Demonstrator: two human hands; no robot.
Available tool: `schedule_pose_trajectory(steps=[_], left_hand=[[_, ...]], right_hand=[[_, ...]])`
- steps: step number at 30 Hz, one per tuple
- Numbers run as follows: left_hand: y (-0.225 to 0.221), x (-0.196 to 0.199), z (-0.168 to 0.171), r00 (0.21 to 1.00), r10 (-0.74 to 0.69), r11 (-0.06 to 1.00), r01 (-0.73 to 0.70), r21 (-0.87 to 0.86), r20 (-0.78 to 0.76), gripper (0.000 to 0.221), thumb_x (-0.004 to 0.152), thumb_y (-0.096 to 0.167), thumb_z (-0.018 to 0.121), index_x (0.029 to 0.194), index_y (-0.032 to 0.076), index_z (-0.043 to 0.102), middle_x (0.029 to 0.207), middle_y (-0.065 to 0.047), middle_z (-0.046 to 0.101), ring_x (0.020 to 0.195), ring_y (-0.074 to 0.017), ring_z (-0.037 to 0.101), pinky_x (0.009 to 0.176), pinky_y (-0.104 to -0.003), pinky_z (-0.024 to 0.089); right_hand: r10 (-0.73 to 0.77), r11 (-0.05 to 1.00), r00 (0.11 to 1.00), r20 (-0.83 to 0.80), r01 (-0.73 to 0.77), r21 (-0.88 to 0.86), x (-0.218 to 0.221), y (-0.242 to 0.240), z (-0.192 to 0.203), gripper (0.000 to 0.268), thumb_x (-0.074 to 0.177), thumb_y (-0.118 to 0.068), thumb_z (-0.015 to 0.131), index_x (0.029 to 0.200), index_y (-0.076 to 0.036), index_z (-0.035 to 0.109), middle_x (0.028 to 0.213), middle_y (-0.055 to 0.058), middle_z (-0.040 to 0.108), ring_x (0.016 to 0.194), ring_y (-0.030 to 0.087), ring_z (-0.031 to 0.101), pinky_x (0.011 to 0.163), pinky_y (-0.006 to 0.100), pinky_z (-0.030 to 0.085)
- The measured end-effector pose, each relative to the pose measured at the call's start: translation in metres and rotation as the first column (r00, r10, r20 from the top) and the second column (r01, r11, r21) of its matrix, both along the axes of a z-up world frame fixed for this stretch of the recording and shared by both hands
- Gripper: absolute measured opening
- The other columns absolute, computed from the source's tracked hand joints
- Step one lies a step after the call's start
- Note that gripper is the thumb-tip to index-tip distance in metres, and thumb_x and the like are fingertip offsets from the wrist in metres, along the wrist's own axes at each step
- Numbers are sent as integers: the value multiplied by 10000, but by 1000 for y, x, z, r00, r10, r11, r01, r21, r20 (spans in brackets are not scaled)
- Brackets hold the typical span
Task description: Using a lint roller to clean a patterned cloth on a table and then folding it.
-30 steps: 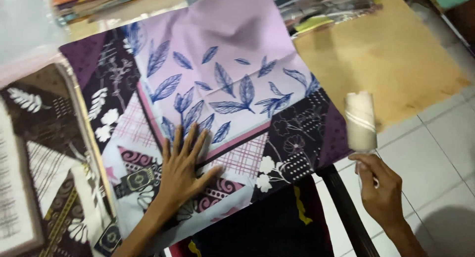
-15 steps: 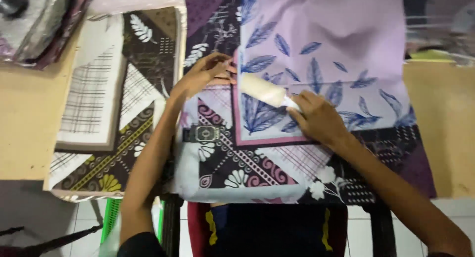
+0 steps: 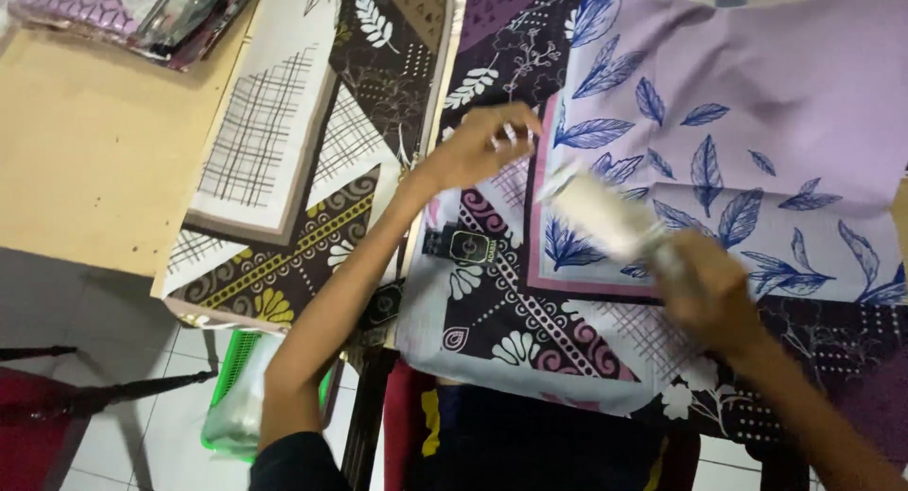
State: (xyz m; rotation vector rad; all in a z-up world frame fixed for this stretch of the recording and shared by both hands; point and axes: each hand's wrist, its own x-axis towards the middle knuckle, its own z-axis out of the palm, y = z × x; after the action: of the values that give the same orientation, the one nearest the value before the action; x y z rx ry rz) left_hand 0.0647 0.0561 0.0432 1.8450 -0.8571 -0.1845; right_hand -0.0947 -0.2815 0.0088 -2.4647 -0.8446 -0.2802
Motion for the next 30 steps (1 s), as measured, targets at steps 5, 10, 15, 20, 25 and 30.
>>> schedule_pose_trajectory(steps=[5,10,15,20,25,30], left_hand=[[12,-103,19,997,-19,688,-42,725,76,658,849,366,834,1405,146,562,1514,-122,476,1391,-340,408,1128,-577,406],[46,-115,-1,981,-44,789,-84,609,191,373,859,186,803,1190,133,639,1301,-55,635,1208,-241,566,1094,-462,453],[101,-110,28,977,125,886,-32,462,-172,92,930,57,641,1001,116,646,1199,-112,680,1131,-222,638,1059,-435,480],[181,-106,52,922,318,817,-150,557,-219,413,823,-183,473,997,102,716,1334,-116,708,1313,-267,645,1130,-423,556],[138,-113,100,861,509,662,-411,627,27,534,828,-210,516,1217,124,665,1472,-69,520,1373,-255,466,1159,-443,448],[64,-47,43,958,213,928,-260,265,194,672,744,-232,387,1290,112,578,1477,-138,537,1488,-350,357,1251,-587,240]], right_hand=[[-307,949,934,184,285,136,38,-10,-1,144,1110,-64,592,1092,77,568,927,230,604,756,316,535,651,454,443],[-210,970,956,206,229,-74,51,-13,-25,251,1060,-106,617,1224,83,621,1066,262,690,791,337,664,674,432,586],[-227,923,944,240,287,-257,53,-7,-21,305,1042,-290,618,1203,-36,669,1097,181,715,806,255,659,690,403,570],[-229,918,941,248,294,-267,51,-4,-18,309,1040,-263,619,1227,-24,676,1106,179,712,850,262,658,701,403,561],[-238,941,948,214,279,-192,48,3,-6,367,1035,-240,595,1270,32,667,1183,232,713,934,330,688,752,455,586],[-186,969,972,144,206,-139,57,21,6,344,1063,-211,547,1268,50,639,1145,285,722,900,359,710,738,459,597]])
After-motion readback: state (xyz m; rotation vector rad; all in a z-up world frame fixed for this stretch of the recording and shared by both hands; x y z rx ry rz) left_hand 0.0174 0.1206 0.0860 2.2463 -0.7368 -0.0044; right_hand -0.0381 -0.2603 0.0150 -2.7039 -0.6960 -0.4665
